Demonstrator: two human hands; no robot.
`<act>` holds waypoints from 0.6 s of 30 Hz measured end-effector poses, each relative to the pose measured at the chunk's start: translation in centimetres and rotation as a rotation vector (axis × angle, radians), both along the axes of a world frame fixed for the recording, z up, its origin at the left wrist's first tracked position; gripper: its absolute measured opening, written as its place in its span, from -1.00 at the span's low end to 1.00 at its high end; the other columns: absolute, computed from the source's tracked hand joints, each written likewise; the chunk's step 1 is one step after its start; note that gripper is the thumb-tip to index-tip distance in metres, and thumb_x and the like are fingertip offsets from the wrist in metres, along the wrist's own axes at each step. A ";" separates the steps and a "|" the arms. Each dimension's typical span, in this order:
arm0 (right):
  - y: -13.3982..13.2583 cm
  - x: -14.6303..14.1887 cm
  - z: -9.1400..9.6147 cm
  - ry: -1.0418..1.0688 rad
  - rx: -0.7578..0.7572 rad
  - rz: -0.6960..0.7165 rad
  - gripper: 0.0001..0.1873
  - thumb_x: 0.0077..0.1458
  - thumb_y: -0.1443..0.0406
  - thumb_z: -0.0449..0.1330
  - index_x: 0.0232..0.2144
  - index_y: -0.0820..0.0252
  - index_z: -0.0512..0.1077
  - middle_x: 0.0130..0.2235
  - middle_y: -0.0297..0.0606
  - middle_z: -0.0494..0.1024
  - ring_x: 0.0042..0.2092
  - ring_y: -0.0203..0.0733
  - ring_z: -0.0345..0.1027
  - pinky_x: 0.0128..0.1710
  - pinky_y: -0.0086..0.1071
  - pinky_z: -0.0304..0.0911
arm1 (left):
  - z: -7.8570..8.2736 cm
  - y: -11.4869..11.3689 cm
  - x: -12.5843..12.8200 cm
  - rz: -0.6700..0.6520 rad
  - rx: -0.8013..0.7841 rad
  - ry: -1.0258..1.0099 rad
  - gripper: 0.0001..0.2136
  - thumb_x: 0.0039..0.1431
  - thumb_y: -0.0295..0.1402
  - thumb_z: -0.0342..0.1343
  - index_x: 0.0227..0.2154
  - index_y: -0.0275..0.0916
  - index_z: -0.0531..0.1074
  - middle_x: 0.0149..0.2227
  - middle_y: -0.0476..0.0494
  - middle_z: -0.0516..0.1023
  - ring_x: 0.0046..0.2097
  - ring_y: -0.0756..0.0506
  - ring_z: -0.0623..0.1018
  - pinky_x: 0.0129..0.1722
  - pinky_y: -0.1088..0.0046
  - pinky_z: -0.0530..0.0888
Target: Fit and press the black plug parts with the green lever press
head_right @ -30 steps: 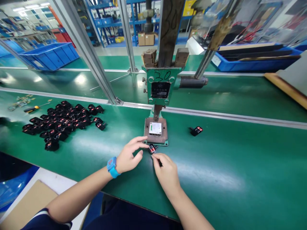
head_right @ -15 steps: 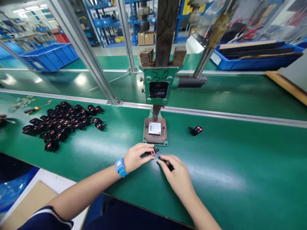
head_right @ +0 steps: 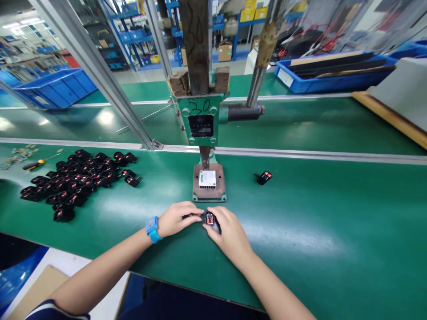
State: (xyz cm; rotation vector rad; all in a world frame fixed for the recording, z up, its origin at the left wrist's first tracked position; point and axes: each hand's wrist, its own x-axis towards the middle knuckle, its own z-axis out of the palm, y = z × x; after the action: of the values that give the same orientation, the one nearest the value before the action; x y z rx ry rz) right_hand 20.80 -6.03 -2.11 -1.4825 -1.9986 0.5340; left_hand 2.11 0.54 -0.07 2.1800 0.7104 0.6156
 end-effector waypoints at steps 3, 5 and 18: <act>-0.1 0.1 0.0 -0.002 -0.025 -0.011 -0.61 0.07 0.20 0.07 -0.05 0.15 0.18 -0.11 -0.20 0.30 -0.09 -0.21 0.20 -0.14 -0.30 0.27 | -0.6 0.0 -0.4 -0.057 0.174 0.075 -0.78 0.17 -0.35 -0.10 -0.30 -0.25 0.45 -0.37 -0.10 0.50 -0.31 0.03 0.45 -0.28 0.54 0.42; -0.1 0.2 -0.1 0.002 -0.035 -0.016 -0.60 0.07 0.20 0.07 -0.03 0.14 0.17 -0.10 -0.20 0.29 -0.08 -0.20 0.19 -0.12 -0.29 0.26 | -0.8 0.0 -1.1 -0.076 0.319 0.183 -0.77 0.17 -0.37 -0.12 -0.29 -0.24 0.45 -0.37 -0.11 0.49 -0.33 0.00 0.44 -0.32 0.49 0.41; -0.3 1.5 1.3 0.099 -0.131 -0.055 -0.39 -0.06 0.28 0.18 0.05 0.13 0.09 -0.07 -0.18 0.26 -0.27 -0.30 0.23 -0.23 -0.34 0.28 | 0.8 -2.1 2.2 0.097 0.204 0.252 -0.45 0.05 -0.26 0.06 0.10 -0.15 0.02 -0.10 -0.16 0.40 -0.08 -0.12 0.38 -0.07 0.24 0.35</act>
State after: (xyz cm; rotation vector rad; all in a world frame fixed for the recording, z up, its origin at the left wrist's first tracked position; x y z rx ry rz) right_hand 22.30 -6.32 -0.86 -1.5532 -1.8720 0.7123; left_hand 4.31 -1.60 0.75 2.4516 0.9247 0.4846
